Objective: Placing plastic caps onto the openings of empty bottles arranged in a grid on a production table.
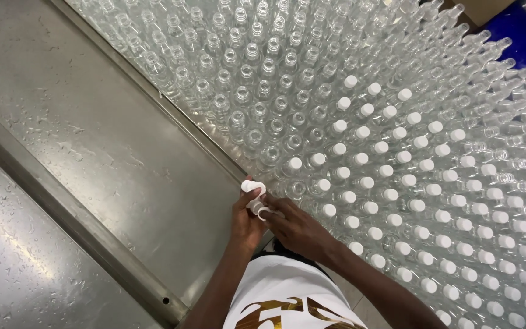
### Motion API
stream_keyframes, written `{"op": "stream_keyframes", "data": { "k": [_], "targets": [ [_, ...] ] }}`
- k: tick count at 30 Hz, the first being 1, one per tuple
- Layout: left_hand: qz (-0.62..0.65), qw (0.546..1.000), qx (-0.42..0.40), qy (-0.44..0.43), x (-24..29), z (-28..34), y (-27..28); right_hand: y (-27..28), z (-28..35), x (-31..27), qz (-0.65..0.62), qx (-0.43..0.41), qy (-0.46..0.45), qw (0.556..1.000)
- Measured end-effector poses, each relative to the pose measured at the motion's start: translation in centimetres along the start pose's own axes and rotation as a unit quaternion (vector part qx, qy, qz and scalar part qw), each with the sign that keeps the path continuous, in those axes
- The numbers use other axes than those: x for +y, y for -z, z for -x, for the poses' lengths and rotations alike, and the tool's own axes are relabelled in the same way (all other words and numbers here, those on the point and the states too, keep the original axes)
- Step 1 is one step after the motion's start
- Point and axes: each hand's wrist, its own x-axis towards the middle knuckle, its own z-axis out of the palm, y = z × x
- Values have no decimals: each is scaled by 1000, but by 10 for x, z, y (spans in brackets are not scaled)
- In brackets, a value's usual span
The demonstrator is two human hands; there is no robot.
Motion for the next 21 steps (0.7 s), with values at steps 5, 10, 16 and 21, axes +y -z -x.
{"op": "stream_keyframes", "data": {
  "k": [5,10,16,21],
  "targets": [
    [46,998,-19,-30,5,-25,22,-4,43,67,-14,-9,-109,994],
    [26,997,-30,-60,9,-30,31,7,47,107,5,-28,-160,987],
    [30,998,-25,-57,11,-24,39,22,38,107,-13,-146,-264,953],
    [27,998,-28,-49,11,-20,39,36,12,103,-26,-188,-305,933]
  ]
}}
